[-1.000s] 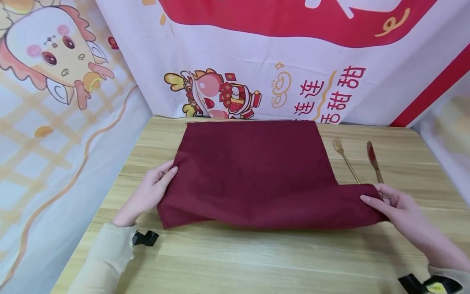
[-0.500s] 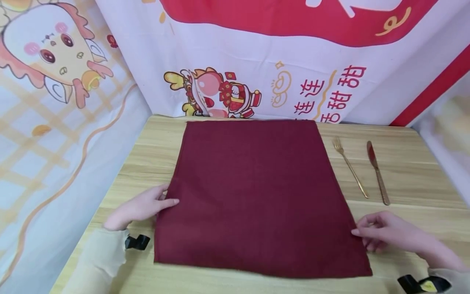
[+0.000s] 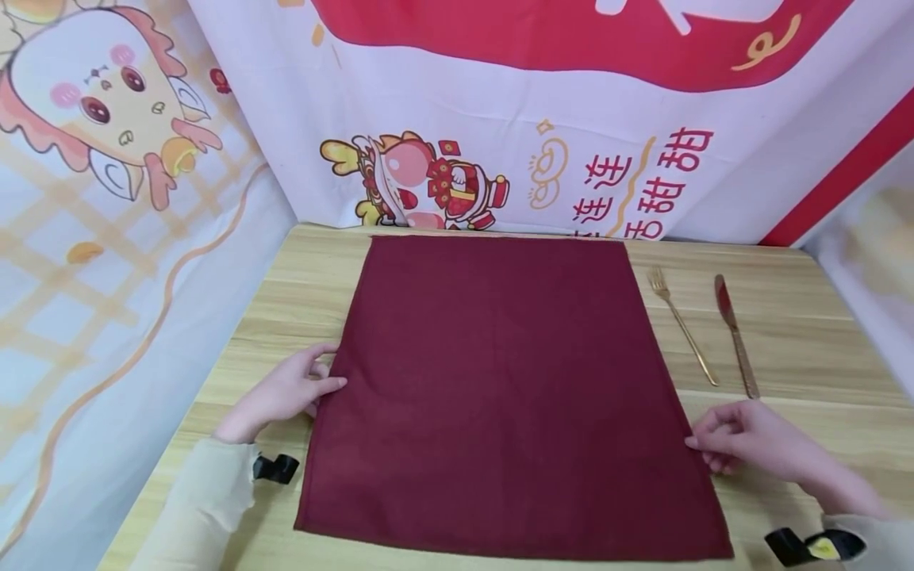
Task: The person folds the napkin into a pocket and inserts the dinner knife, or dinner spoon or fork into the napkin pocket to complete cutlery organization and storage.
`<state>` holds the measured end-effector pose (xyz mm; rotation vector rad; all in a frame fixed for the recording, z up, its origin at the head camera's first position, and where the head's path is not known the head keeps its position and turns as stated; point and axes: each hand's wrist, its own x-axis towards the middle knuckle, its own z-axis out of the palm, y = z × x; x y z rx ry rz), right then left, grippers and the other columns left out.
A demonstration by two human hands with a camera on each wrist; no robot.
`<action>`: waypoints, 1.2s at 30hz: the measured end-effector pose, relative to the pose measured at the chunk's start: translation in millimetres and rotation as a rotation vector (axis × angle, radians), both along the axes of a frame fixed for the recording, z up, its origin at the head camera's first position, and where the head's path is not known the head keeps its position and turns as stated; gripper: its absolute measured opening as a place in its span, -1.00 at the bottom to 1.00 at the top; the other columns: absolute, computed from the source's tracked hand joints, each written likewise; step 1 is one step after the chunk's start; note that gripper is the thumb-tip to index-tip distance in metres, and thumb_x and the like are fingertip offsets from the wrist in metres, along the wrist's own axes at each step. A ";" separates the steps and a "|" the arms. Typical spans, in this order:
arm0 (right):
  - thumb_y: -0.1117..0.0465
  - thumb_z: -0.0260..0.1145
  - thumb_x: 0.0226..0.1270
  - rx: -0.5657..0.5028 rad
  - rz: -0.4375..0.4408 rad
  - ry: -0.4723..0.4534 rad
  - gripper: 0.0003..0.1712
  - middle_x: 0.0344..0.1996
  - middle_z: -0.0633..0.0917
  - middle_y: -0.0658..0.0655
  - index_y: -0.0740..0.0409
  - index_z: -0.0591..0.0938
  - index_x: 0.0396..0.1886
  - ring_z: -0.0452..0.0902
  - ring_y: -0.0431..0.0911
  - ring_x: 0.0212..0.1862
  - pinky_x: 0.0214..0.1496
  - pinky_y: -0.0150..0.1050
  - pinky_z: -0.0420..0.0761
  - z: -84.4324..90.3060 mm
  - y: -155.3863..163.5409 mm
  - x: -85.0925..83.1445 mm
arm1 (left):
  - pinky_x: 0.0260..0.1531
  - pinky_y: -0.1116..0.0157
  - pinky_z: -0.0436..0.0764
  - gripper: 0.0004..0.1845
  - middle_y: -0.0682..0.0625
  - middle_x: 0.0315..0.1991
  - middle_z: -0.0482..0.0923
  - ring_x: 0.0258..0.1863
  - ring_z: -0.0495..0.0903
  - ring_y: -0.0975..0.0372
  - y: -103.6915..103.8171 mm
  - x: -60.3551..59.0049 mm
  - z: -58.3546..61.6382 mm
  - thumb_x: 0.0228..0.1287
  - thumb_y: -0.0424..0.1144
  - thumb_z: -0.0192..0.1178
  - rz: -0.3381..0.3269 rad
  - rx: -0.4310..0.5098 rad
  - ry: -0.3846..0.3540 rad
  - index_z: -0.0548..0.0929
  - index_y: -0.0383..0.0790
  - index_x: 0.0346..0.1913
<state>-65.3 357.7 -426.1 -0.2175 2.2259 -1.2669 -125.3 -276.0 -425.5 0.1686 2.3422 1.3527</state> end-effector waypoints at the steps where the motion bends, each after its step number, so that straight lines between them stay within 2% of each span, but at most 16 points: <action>1: 0.34 0.26 0.48 -0.013 0.033 -0.005 -0.84 -0.43 0.74 0.16 0.41 0.66 -0.24 0.66 -0.11 -0.44 -0.43 -0.20 0.71 -0.1 2.9 1.8 | -0.55 0.07 0.72 -0.30 -0.14 -0.39 0.63 -0.53 0.67 0.02 0.5 -0.1 0.2 0.41 -0.38 0.27 -0.002 -0.006 0.005 0.19 -0.48 0.48; 3: 0.36 0.24 0.48 -0.035 0.067 -0.036 -0.84 -0.39 0.75 0.17 0.41 0.66 -0.23 0.67 -0.11 -0.43 -0.43 -0.20 0.70 -1.1 6.2 3.7 | -0.55 0.08 0.72 -0.31 -0.14 -0.39 0.63 -0.54 0.65 0.04 1.6 -0.7 0.4 0.40 -0.35 0.29 -0.003 -0.015 0.008 0.22 -0.49 0.46; 5: 0.32 0.26 0.49 -0.030 0.045 -0.060 -0.82 -0.41 0.75 0.16 0.41 0.67 -0.22 0.66 -0.12 -0.43 -0.43 -0.20 0.71 -3.3 5.8 2.6 | -0.53 0.09 0.72 -0.32 -0.15 -0.36 0.64 -0.53 0.64 0.05 3.0 -2.9 -0.8 0.42 -0.31 0.29 0.002 -0.028 0.011 0.24 -0.49 0.45; 10: 0.19 0.33 0.49 0.035 -0.141 -0.038 -0.70 -0.47 0.72 0.16 0.42 0.69 -0.14 0.67 -0.09 -0.42 -0.37 -0.18 0.73 -6.7 -3.0 -10.8 | -0.48 0.12 0.73 -0.39 -0.18 -0.24 0.70 -0.47 0.69 0.04 5.7 -14.1 -5.3 0.51 -0.28 0.20 0.041 -0.041 0.045 0.27 -0.53 0.44; 13: 0.22 0.32 0.50 0.058 -0.198 -0.015 -0.70 -0.45 0.73 0.17 0.45 0.68 -0.12 0.67 -0.08 -0.41 -0.35 -0.18 0.73 -7.8 -4.7 -18.0 | -0.49 0.13 0.73 -0.42 -0.19 -0.24 0.71 -0.50 0.70 0.04 7.8 -20.9 -6.7 0.50 -0.32 0.19 0.054 -0.052 0.073 0.29 -0.56 0.42; 16: 0.24 0.31 0.50 0.083 -0.180 -0.005 -0.73 -0.46 0.72 0.17 0.44 0.68 -0.17 0.67 -0.09 -0.42 -0.36 -0.19 0.73 -6.7 -2.8 -19.5 | -0.52 0.14 0.73 -0.45 -0.17 -0.31 0.70 -0.54 0.68 0.05 9.6 -23.5 -7.5 0.47 -0.36 0.20 0.053 -0.070 0.089 0.34 -0.53 0.40; 21: 0.23 0.35 0.46 0.101 -0.135 0.009 -0.75 -0.49 0.70 0.16 0.40 0.69 -0.24 0.66 -0.10 -0.43 -0.38 -0.19 0.72 -3.6 2.1 -16.0 | -0.53 0.13 0.73 -0.48 -0.14 -0.38 0.68 -0.55 0.68 0.02 8.4 -20.8 -7.3 0.42 -0.40 0.25 0.053 -0.062 0.085 0.39 -0.48 0.36; 24: 0.18 0.37 0.45 0.134 -0.176 0.061 -0.70 -0.45 0.72 0.14 0.41 0.68 -0.17 0.65 -0.12 -0.42 -0.38 -0.21 0.71 0.0 -0.5 -15.3 | -0.38 0.12 0.73 -0.45 -0.14 -0.30 0.70 -0.40 0.72 0.02 10.1 -20.6 -4.4 0.40 -0.31 0.30 0.054 -0.141 0.171 0.43 -0.44 0.36; 28: 0.00 0.39 0.44 0.273 -0.229 0.292 -0.55 -0.28 0.77 0.17 0.34 0.68 0.00 0.69 -0.04 -0.27 -0.32 -0.16 0.68 10.2 -13.7 -20.5 | 0.02 -0.02 0.59 -0.36 -0.20 0.04 0.66 0.01 0.65 -0.05 25.2 -23.8 3.1 0.36 -0.10 0.38 0.053 -0.302 0.372 0.47 -0.33 0.39; 30: -0.08 0.38 0.43 0.335 -0.216 0.396 -0.44 -0.08 0.74 0.27 0.30 0.66 0.12 0.69 0.12 -0.09 -0.16 -0.02 0.69 14.4 -24.8 -25.6 | 0.20 -0.09 0.46 -0.27 -0.24 0.25 0.54 0.22 0.52 -0.10 38.1 -26.2 5.2 0.32 0.00 0.41 0.013 -0.327 0.440 0.44 -0.29 0.43; 32: -0.15 0.40 0.39 0.370 -0.160 0.459 -0.32 0.17 0.62 0.37 0.27 0.60 0.25 0.56 0.28 0.15 0.07 0.16 0.59 15.3 -37.4 -30.7 | 0.32 -0.13 0.32 -0.16 -0.28 0.40 0.37 0.38 0.34 -0.14 51.9 -28.0 5.4 0.26 0.07 0.44 -0.078 -0.335 0.474 0.39 -0.29 0.47; 34: -0.18 0.44 0.33 0.356 -0.070 0.472 -0.15 0.39 0.38 0.46 0.30 0.47 0.39 0.28 0.41 0.37 0.26 0.36 0.36 11.2 -49.2 -34.5 | 0.39 -0.18 0.19 -0.02 -0.33 0.49 0.21 0.47 0.16 -0.19 63.8 -28.5 3.4 0.17 0.14 0.48 -0.202 -0.353 0.474 0.33 -0.28 0.52; 36: -0.20 0.49 0.25 0.340 0.023 0.478 0.01 0.51 0.15 0.46 0.26 0.34 0.50 -0.04 0.44 0.50 0.35 0.45 0.13 3.8 -58.9 -36.4 | 0.40 -0.24 0.09 0.12 -0.37 0.55 0.03 0.52 -0.02 -0.25 72.6 -27.1 1.5 0.05 0.20 0.53 -0.329 -0.398 0.438 0.25 -0.26 0.56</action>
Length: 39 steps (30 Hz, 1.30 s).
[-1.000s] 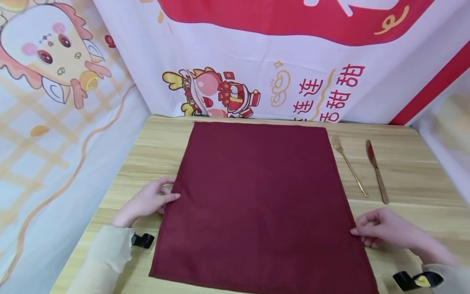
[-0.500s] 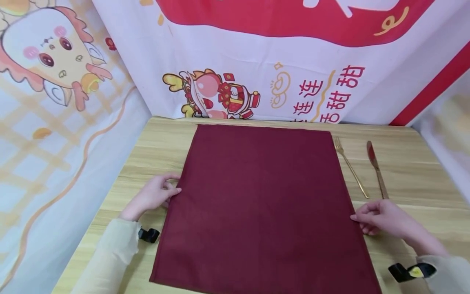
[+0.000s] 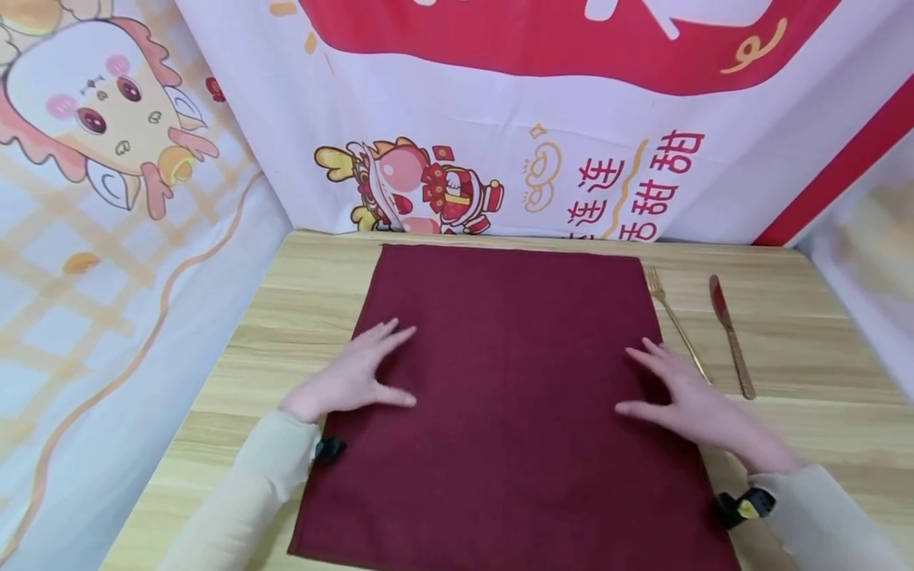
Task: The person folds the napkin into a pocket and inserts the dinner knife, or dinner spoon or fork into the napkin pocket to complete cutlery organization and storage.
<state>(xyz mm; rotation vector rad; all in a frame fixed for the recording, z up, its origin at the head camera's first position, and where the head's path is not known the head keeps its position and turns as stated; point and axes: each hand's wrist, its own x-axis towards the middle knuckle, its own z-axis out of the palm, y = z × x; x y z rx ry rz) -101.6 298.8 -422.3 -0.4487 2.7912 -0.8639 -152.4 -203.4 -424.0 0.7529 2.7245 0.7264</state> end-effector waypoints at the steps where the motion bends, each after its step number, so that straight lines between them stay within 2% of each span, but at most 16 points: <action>1: -0.22 0.52 0.20 0.001 0.041 -0.002 0.09 0.55 0.06 0.44 0.23 0.29 0.54 -0.18 0.42 0.53 0.36 0.47 0.05 -4.2 -4.4 -0.6 | 0.40 -0.27 0.05 0.18 -0.37 0.57 -0.04 0.53 -0.08 -0.27 2.6 1.1 -1.0 -0.01 0.23 0.55 -0.037 -0.039 -0.024 0.22 -0.24 0.58; 4: -0.28 0.56 0.09 0.017 0.130 0.016 0.24 0.59 -0.07 0.39 0.09 0.17 0.62 -0.37 0.41 0.54 0.37 0.51 -0.07 -16.3 -13.6 -1.7 | 0.40 -0.30 -0.02 0.30 -0.36 0.60 -0.17 0.54 -0.21 -0.30 5.9 3.9 -2.5 -0.13 0.25 0.60 -0.096 -0.129 -0.082 0.14 -0.19 0.61; 8: -0.36 0.55 0.01 0.067 0.187 0.060 0.31 0.60 -0.07 0.36 -0.06 0.12 0.65 -0.33 0.43 0.54 0.36 0.53 -0.16 -26.0 -20.1 -5.8 | 0.43 -0.28 -0.10 0.33 -0.35 0.61 -0.24 0.55 -0.28 -0.28 5.7 1.9 -1.8 -0.14 0.22 0.63 -0.104 -0.144 -0.120 0.08 -0.18 0.63; 16: -0.51 0.49 -0.06 0.159 0.190 0.011 0.38 0.62 -0.12 0.30 -0.13 0.07 0.67 -0.34 0.42 0.54 0.35 0.54 -0.20 -22.4 -23.4 -18.6 | 0.42 -0.30 -0.14 0.34 -0.36 0.61 -0.28 0.54 -0.31 -0.29 3.6 -4.9 0.1 -0.13 0.20 0.63 -0.090 -0.147 -0.136 0.05 -0.20 0.63; 22: -0.49 0.50 -0.07 0.161 0.188 0.027 0.37 0.61 -0.09 0.32 -0.12 0.10 0.66 -0.33 0.41 0.55 0.36 0.51 -0.21 -23.3 -22.9 -14.7 | 0.40 -0.33 -0.12 0.33 -0.40 0.59 -0.25 0.53 -0.28 -0.33 -0.3 -1.8 -2.0 -0.10 0.24 0.60 -0.098 -0.141 -0.107 0.07 -0.23 0.62; 29: -0.56 0.45 -0.08 0.180 0.177 0.004 0.40 0.62 -0.12 0.30 -0.12 0.07 0.67 -0.33 0.38 0.56 0.39 0.49 -0.20 -19.0 -23.9 -12.6 | 0.42 -0.30 -0.13 0.33 -0.42 0.59 -0.24 0.53 -0.29 -0.34 -2.6 -2.2 -3.6 -0.12 0.22 0.61 -0.088 -0.116 -0.099 0.08 -0.26 0.61; 34: -0.45 0.55 -0.09 0.113 0.169 0.042 0.37 0.58 -0.01 0.41 0.07 0.20 0.62 -0.23 0.45 0.53 0.38 0.49 -0.05 -14.5 -23.3 -22.7 | 0.42 -0.29 -0.06 0.29 -0.42 0.57 -0.14 0.53 -0.19 -0.31 -1.1 -13.0 0.0 -0.10 0.16 0.62 -0.031 -0.030 -0.102 0.11 -0.31 0.60; 39: -0.33 0.60 -0.02 0.058 0.112 0.035 0.30 0.56 0.02 0.42 0.18 0.23 0.59 -0.18 0.41 0.54 0.37 0.48 0.03 -8.5 -19.0 -46.0 | 0.42 -0.25 0.05 0.21 -0.37 0.57 -0.07 0.54 -0.06 -0.21 1.2 -37.4 2.1 -0.01 0.13 0.60 0.032 0.077 -0.042 0.15 -0.30 0.59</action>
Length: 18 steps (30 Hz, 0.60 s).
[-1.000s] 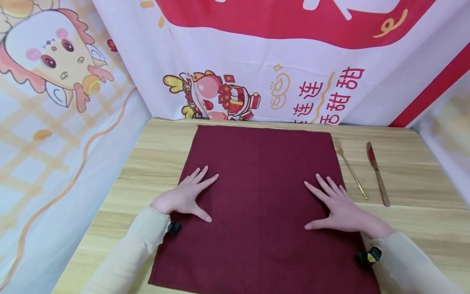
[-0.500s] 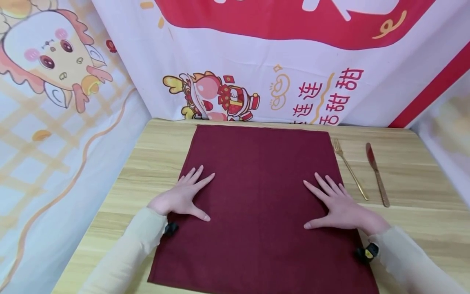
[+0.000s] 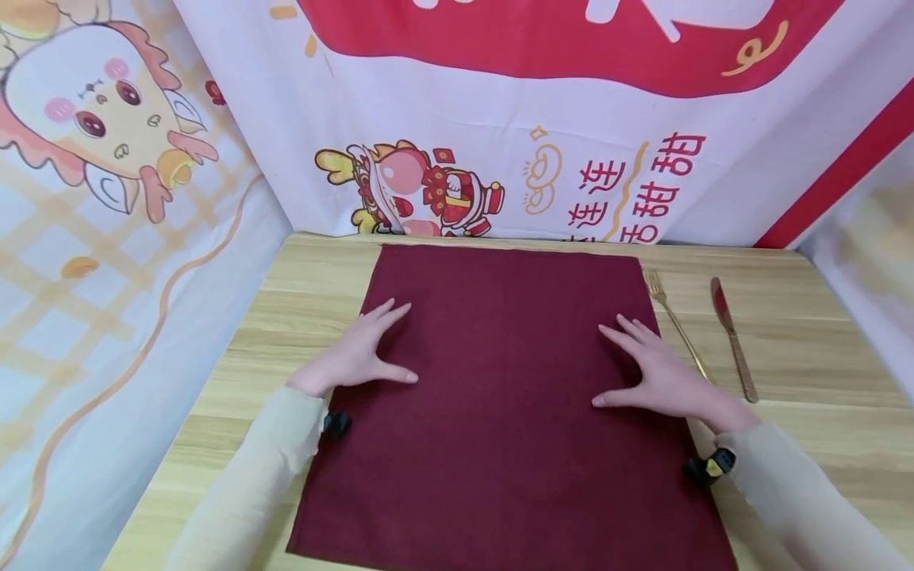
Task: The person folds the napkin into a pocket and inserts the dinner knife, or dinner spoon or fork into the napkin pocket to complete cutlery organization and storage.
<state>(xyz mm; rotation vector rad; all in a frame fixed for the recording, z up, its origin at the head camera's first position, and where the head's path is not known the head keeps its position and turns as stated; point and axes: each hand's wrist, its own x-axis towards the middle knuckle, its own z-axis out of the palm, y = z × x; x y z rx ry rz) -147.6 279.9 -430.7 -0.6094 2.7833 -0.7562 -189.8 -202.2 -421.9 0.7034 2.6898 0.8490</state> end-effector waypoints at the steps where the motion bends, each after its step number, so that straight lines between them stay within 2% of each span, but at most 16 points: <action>1: -0.30 0.60 0.01 -0.009 -0.015 -0.011 0.29 0.57 0.01 0.42 0.19 0.21 0.59 -0.18 0.40 0.54 0.37 0.47 0.04 1.0 0.9 -5.4 | 0.42 -0.23 0.08 0.20 -0.35 0.58 -0.06 0.54 -0.05 -0.18 -0.3 -5.6 0.1 0.01 0.12 0.60 0.017 0.021 0.003 0.14 -0.28 0.59; 5: -0.25 0.56 0.12 -0.047 -0.080 -0.046 0.25 0.58 -0.02 0.41 0.24 0.16 0.60 -0.13 0.38 0.54 0.38 0.44 0.08 3.3 2.6 -28.4 | 0.44 -0.12 0.13 0.16 -0.24 0.59 0.01 0.55 0.01 -0.07 -0.9 -30.4 -1.9 0.06 0.12 0.57 0.083 0.094 0.003 0.14 -0.23 0.60; 10: -0.31 0.45 0.22 -0.070 -0.164 -0.090 0.24 0.59 -0.02 0.37 0.26 0.09 0.62 -0.12 0.32 0.55 0.43 0.39 0.06 0.1 -0.4 -51.3 | 0.43 -0.05 0.20 0.10 -0.14 0.55 0.15 0.50 0.13 -0.02 -0.3 -55.9 -7.0 0.10 0.13 0.53 0.163 0.161 -0.027 0.19 -0.22 0.58; 14: -0.32 0.42 0.26 -0.069 -0.197 -0.099 0.24 0.58 -0.02 0.40 0.30 0.05 0.62 -0.14 0.32 0.56 0.45 0.37 0.03 -4.2 -0.4 -63.6 | 0.41 -0.07 0.24 0.09 -0.15 0.52 0.20 0.47 0.18 -0.03 -0.9 -69.3 -10.1 0.11 0.18 0.51 0.211 0.192 -0.055 0.20 -0.18 0.59; 18: -0.29 0.41 0.28 -0.095 -0.229 -0.102 0.25 0.57 -0.03 0.43 0.34 0.01 0.62 -0.14 0.33 0.55 0.46 0.35 0.01 -4.8 3.8 -71.4 | 0.40 -0.07 0.26 0.11 -0.14 0.53 0.20 0.47 0.19 -0.02 -1.2 -74.6 -10.1 0.08 0.24 0.50 0.239 0.191 -0.077 0.20 -0.13 0.59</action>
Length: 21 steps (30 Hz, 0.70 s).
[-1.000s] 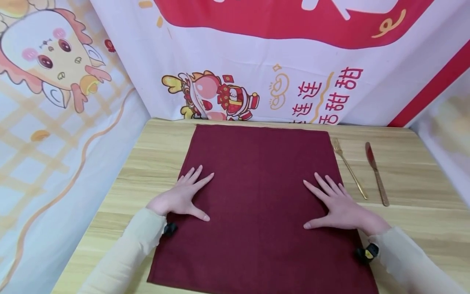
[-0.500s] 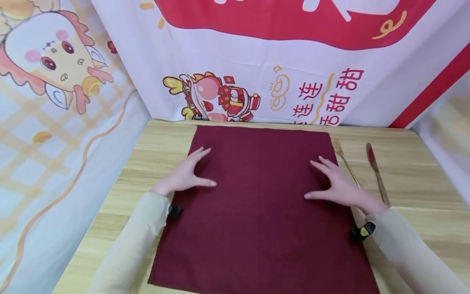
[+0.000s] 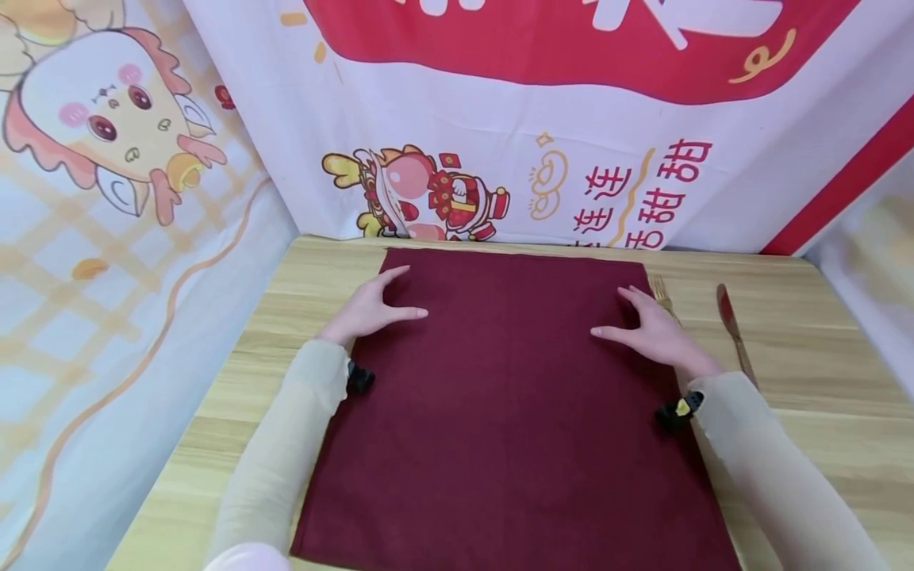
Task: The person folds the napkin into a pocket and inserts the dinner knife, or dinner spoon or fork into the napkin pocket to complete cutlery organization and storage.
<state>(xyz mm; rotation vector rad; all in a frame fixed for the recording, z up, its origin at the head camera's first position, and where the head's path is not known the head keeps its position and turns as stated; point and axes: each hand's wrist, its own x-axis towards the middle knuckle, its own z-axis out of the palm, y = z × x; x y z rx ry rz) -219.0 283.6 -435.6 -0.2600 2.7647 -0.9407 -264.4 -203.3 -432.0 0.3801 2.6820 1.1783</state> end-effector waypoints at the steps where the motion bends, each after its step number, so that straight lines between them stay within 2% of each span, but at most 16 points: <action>1: -0.29 0.41 0.29 -0.005 -0.009 -0.004 0.25 0.57 -0.03 0.44 0.34 -0.01 0.62 -0.14 0.34 0.55 0.46 0.36 0.02 -0.1 2.0 -1.5 | 0.40 -0.07 0.26 0.12 -0.13 0.53 0.19 0.47 0.19 -0.02 0.3 -0.7 -0.1 0.07 0.25 0.50 0.003 0.003 -0.006 0.20 -0.12 0.59; 12: -0.28 0.37 0.34 -0.030 -0.098 -0.014 0.27 0.51 0.07 0.53 0.38 -0.10 0.61 0.01 0.40 0.48 0.42 0.36 0.12 2.7 15.6 -16.9 | 0.39 -0.05 0.28 0.11 -0.15 0.52 0.21 0.45 0.21 0.00 2.1 -13.4 -3.5 0.08 0.26 0.49 0.036 0.024 -0.028 0.22 -0.13 0.58; 18: -0.25 0.36 0.36 -0.068 -0.139 -0.016 0.25 0.51 0.07 0.53 0.39 -0.11 0.61 0.01 0.40 0.48 0.42 0.37 0.11 2.6 19.8 -30.6 | 0.41 -0.04 0.25 0.11 -0.20 0.51 0.21 0.46 0.21 -0.02 -0.4 -28.3 -9.7 0.10 0.24 0.48 0.053 0.029 -0.007 0.21 -0.20 0.58; 21: -0.23 0.36 0.38 -0.096 -0.153 -0.012 0.22 0.51 0.09 0.53 0.37 -0.10 0.62 0.03 0.39 0.49 0.43 0.35 0.11 2.1 21.6 -39.0 | 0.42 0.00 0.25 0.12 -0.19 0.51 0.21 0.46 0.21 -0.01 -2.0 -36.6 -12.8 0.08 0.23 0.50 0.079 0.061 -0.012 0.21 -0.22 0.58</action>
